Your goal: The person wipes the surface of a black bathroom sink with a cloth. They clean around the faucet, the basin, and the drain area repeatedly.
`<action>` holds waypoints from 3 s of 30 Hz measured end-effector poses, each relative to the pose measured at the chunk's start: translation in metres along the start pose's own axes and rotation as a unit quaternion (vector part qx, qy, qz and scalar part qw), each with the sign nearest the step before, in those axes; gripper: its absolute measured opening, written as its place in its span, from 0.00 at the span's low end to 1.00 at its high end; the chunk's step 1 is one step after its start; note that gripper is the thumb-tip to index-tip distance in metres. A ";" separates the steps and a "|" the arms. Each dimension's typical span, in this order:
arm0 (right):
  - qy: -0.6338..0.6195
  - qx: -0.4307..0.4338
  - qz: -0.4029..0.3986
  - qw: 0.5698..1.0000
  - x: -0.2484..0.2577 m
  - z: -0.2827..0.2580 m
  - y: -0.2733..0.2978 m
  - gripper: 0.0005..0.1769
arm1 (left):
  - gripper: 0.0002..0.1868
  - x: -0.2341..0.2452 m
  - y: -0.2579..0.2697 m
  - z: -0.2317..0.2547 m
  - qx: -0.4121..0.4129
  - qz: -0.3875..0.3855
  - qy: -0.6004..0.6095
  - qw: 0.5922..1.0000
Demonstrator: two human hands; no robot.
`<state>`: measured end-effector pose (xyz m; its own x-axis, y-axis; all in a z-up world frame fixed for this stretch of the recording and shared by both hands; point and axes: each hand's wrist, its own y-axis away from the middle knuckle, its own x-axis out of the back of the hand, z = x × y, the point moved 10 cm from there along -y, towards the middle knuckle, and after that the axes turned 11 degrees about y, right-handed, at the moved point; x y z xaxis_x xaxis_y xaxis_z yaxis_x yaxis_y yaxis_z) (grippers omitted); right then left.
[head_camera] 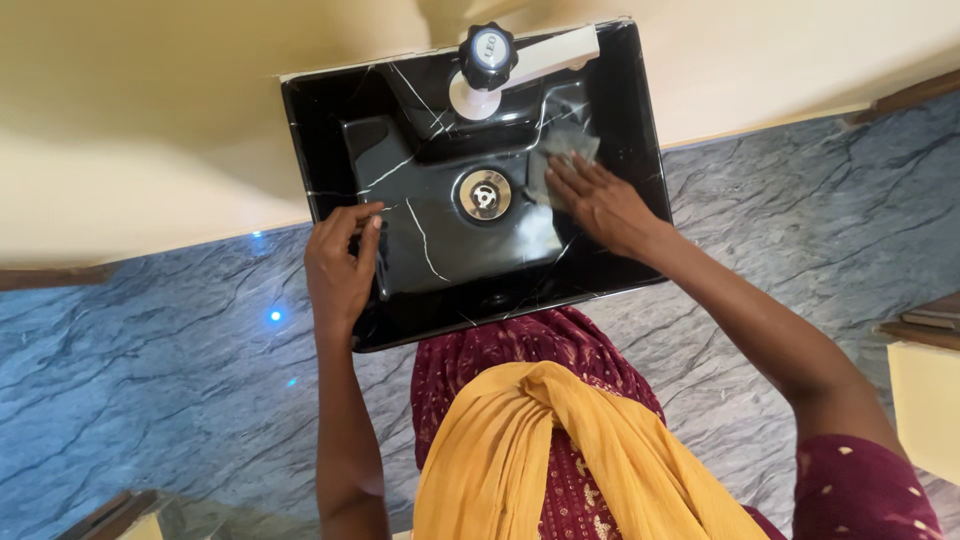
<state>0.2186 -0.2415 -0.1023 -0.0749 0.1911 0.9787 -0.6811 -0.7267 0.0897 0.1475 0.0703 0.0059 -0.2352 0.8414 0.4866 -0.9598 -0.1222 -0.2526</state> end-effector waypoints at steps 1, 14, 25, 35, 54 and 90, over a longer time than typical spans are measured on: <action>-0.026 0.019 -0.025 0.999 -0.002 -0.008 0.003 0.34 | 0.08 0.001 0.000 0.000 0.001 0.006 0.010 1.000; -0.257 0.275 -0.066 0.924 0.046 -0.163 -0.050 0.33 | 0.10 0.014 0.002 -0.029 0.046 0.081 0.165 0.982; -0.309 0.087 0.006 0.947 0.041 -0.148 -0.181 0.42 | 0.18 0.021 0.003 -0.031 0.003 0.102 0.150 0.983; -0.514 0.046 0.110 0.849 0.028 -0.191 -0.193 0.44 | 0.21 0.047 0.012 -0.055 -0.016 0.229 0.129 0.965; -0.518 -0.024 0.191 0.833 0.044 -0.175 -0.254 0.48 | 0.30 0.014 -0.003 -0.121 0.079 0.128 0.388 0.909; -0.121 -0.074 -0.198 0.970 0.051 -0.142 -0.023 0.29 | 0.33 0.019 0.001 -0.099 0.027 0.091 0.297 0.950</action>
<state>0.1268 -0.1208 -0.0807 0.3743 0.2624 0.8894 -0.7202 -0.5219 0.4571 0.1568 0.1381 -0.0682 -0.2863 0.9501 -0.1239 -0.9215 -0.3085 -0.2358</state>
